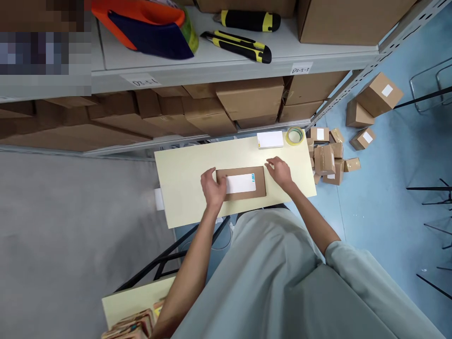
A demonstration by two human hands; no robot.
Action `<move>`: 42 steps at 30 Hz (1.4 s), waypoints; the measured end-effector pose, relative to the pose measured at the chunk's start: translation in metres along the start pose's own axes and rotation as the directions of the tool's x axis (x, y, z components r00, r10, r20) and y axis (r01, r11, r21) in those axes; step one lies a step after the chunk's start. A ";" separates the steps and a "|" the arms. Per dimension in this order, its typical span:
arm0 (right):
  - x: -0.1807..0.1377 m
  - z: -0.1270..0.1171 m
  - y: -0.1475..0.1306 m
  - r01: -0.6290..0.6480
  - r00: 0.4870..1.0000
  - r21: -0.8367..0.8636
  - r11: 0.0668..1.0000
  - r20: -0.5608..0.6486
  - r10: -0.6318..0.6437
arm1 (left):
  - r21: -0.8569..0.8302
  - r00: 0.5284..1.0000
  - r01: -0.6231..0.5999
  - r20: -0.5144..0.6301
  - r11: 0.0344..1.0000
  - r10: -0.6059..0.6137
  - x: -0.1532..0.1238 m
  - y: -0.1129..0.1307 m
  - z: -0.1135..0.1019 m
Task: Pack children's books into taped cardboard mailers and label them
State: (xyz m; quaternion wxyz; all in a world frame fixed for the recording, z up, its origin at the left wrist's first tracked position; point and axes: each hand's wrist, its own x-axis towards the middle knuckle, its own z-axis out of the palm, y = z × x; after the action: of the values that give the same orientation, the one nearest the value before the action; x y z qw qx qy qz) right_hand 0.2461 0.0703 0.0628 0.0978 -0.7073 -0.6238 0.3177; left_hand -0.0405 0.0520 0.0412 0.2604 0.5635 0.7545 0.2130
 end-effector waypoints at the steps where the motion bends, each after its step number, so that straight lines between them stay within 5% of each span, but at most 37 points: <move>1: 0.012 -0.005 -0.001 0.037 0.999 -0.016 0.999 -0.023 -0.037 | 0.004 0.997 -0.067 0.024 0.998 0.067 0.008 0.011 0.002; 7: 0.093 -0.011 -0.007 0.113 0.994 -0.120 0.986 0.018 -0.112 | -0.011 0.926 -0.301 0.235 0.953 0.296 0.056 0.081 0.054; 11: 0.123 0.007 -0.008 0.037 0.996 -0.235 0.971 0.093 -0.015 | 0.010 0.906 -0.267 0.342 0.964 0.248 0.060 0.105 0.100; 14: 0.127 0.016 -0.006 0.012 0.995 -0.293 0.956 0.096 0.017 | 0.041 0.935 -0.222 0.294 0.974 0.200 0.049 0.109 0.118; 19: 0.119 0.015 -0.009 0.045 0.995 -0.345 0.938 0.094 -0.013 | 0.065 0.956 -0.240 0.189 0.968 0.225 0.041 0.109 0.123; 35: 0.113 0.013 -0.016 -0.003 0.992 -0.357 0.934 0.115 0.047 | 0.094 0.958 -0.215 0.213 0.972 0.191 0.043 0.109 0.128; 39: 0.112 0.018 -0.010 -0.094 0.996 -0.168 0.981 -0.012 0.094 | 0.090 0.950 -0.241 0.224 0.966 0.217 0.041 0.112 0.123; 42: 0.118 0.019 0.008 -0.137 0.979 0.168 0.976 -0.127 0.160 | 0.079 0.930 -0.294 0.254 0.953 0.265 0.040 0.115 0.119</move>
State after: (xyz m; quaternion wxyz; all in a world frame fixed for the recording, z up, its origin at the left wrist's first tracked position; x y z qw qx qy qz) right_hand 0.2447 0.1752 0.0052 0.1729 -0.7626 -0.5336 0.3222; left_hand 0.1104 0.1251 0.0141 0.2838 0.7010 0.6404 0.1340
